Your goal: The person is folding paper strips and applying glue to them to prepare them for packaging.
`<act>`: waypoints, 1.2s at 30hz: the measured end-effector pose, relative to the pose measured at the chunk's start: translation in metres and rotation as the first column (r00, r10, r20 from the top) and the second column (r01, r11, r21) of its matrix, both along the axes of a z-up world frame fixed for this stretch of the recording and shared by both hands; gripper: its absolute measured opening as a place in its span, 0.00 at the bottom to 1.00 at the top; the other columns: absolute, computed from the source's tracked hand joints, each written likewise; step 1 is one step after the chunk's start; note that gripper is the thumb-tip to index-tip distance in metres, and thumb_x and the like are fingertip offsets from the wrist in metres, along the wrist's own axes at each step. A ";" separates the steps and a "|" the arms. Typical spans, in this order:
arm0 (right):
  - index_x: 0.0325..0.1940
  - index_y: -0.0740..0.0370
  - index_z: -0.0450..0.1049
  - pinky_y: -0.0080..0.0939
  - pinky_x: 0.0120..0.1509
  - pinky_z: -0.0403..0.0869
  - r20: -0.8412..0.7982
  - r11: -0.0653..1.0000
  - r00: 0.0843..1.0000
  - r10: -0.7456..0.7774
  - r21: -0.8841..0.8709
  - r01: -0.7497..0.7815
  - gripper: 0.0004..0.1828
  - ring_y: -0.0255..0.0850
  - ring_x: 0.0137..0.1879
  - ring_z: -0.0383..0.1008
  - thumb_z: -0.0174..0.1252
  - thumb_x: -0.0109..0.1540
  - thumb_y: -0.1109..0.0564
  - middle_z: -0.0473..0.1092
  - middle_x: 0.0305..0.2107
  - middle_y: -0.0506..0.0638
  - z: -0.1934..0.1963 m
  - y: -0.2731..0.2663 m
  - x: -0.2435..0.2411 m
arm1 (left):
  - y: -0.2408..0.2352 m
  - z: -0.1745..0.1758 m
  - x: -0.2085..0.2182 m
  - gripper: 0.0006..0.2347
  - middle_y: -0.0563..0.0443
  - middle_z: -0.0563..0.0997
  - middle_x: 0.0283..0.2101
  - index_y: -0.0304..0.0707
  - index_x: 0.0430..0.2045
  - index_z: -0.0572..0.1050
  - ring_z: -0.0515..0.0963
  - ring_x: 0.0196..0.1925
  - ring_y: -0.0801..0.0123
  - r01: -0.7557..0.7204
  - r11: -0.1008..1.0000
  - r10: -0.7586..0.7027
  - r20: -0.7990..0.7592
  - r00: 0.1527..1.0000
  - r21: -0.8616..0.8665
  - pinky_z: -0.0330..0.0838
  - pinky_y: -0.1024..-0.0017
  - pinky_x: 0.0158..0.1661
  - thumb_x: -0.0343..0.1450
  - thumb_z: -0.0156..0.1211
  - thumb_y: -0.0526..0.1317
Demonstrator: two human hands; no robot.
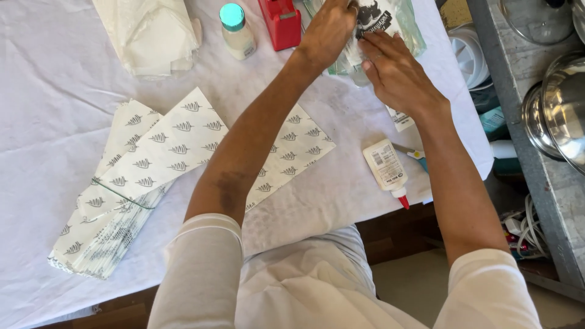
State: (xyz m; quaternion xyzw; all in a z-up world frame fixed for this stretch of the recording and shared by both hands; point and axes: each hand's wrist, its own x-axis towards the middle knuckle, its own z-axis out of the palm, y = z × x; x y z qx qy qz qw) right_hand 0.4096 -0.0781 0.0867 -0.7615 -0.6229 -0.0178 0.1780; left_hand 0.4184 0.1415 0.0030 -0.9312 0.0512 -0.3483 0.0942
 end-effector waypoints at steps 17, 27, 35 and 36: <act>0.66 0.75 0.60 0.63 0.67 0.61 -0.223 0.947 0.956 -0.191 -0.297 0.120 0.20 0.64 0.68 0.57 0.40 0.72 0.59 0.57 0.63 0.73 0.019 0.060 0.036 | -0.004 0.047 -0.023 0.14 0.54 0.77 0.53 0.33 0.52 0.77 0.70 0.51 0.63 0.244 0.958 -0.226 0.127 0.966 -0.153 0.71 0.65 0.44 0.73 0.66 0.33; 0.46 0.77 0.70 0.58 0.52 0.70 -0.286 0.960 0.950 -0.124 -0.278 0.042 0.08 0.61 0.52 0.72 0.46 0.69 0.68 0.69 0.50 0.69 0.020 0.067 0.033 | 0.004 0.041 -0.007 0.25 0.42 0.78 0.53 0.23 0.49 0.76 0.74 0.56 0.52 0.303 0.864 -0.306 0.059 0.950 -0.403 0.80 0.57 0.49 0.56 0.71 0.19; 0.42 0.71 0.68 0.52 0.34 0.66 -0.256 0.864 0.884 -0.390 -0.434 0.255 0.09 0.52 0.35 0.69 0.42 0.69 0.64 0.69 0.32 0.64 0.014 0.083 0.057 | -0.014 0.053 -0.018 0.18 0.45 0.79 0.52 0.25 0.53 0.74 0.74 0.51 0.60 0.383 0.851 -0.357 0.140 0.924 -0.359 0.78 0.64 0.52 0.68 0.69 0.24; 0.45 0.67 0.67 0.52 0.35 0.65 -0.252 0.834 0.857 -0.450 -0.461 0.303 0.08 0.51 0.37 0.68 0.42 0.69 0.62 0.68 0.33 0.63 0.010 0.089 0.061 | -0.017 0.054 -0.020 0.19 0.44 0.79 0.52 0.25 0.56 0.72 0.72 0.54 0.60 0.376 0.865 -0.353 0.127 0.927 -0.332 0.76 0.64 0.55 0.70 0.68 0.25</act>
